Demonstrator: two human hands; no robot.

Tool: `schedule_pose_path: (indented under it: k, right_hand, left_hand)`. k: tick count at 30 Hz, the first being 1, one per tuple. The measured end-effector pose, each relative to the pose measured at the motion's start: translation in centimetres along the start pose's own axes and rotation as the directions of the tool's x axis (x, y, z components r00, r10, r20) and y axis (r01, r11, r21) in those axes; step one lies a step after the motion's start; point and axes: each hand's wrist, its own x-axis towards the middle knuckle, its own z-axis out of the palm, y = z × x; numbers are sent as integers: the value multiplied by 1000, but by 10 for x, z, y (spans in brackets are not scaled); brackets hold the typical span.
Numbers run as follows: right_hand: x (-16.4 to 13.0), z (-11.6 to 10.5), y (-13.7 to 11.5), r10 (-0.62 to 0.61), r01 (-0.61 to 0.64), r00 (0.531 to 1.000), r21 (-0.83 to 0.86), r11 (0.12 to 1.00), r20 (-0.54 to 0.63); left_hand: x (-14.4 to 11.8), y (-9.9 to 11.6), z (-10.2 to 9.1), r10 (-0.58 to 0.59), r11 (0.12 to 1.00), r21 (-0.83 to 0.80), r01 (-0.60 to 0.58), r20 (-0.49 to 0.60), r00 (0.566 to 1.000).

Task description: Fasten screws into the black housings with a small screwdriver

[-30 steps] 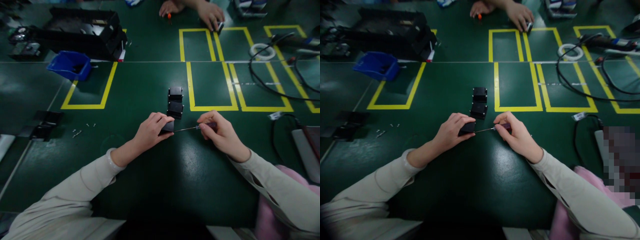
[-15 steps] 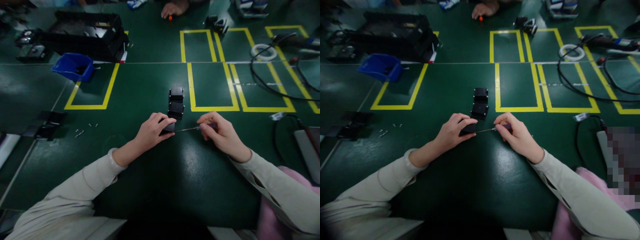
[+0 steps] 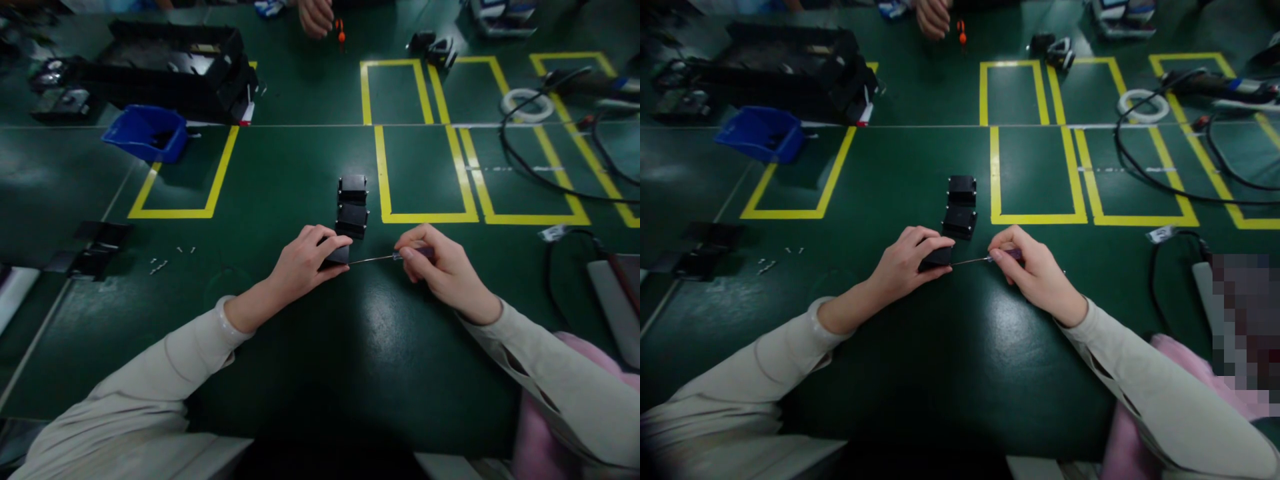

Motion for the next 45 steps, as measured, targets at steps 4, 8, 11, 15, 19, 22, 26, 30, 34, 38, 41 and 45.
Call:
schedule_pose_path:
  k: [4,8,11,15,19,22,26,30,34,38,41,45]
  right_hand:
    - [0,0,1,-17,17,1000,-17,1000,-4]
    - [0,0,1,-15,15,1000,-20,1000,2]
    - [-1,-1,0,-9,9,1000,-10,1000,17]
    - [-2,-1,2,7,-8,1000,17,1000,27]
    - [-2,-1,4,4,-4,1000,9,1000,10]
    - [-2,-1,2,2,-2,1000,-3,1000,13]
    - [-1,0,0,4,-4,1000,-5,1000,27]
    - [-2,0,1,-9,10,1000,-18,1000,6]
    - [-2,0,-1,-7,7,1000,-31,1000,2]
    - [-3,1,-3,13,-13,1000,-13,1000,8]
    - [-3,2,-2,9,-9,1000,0,1000,6]
    - [-3,2,-1,8,-8,1000,0,1000,-3]
  left_hand:
    - [0,0,1,5,1000,4,-5,-7,1000]
    - [0,0,1,4,1000,8,-4,-2,1000]
    - [0,0,0,1,1000,1,-1,-4,1000]
    - [0,0,0,1,1000,2,-1,-7,1000]
    - [0,1,0,10,1000,11,-10,-16,1000]
    - [0,0,0,12,1000,8,-11,-14,1000]
    - [0,0,0,9,1000,5,-9,-12,1000]
    - [0,0,0,-4,1000,4,4,3,1000]
    - [0,0,0,-11,1000,0,11,8,1000]
    - [0,1,-1,-8,1000,1,8,12,1000]
    - [1,1,-1,-13,1000,1,13,12,1000]
    - [0,1,-1,-11,1000,6,11,6,1000]
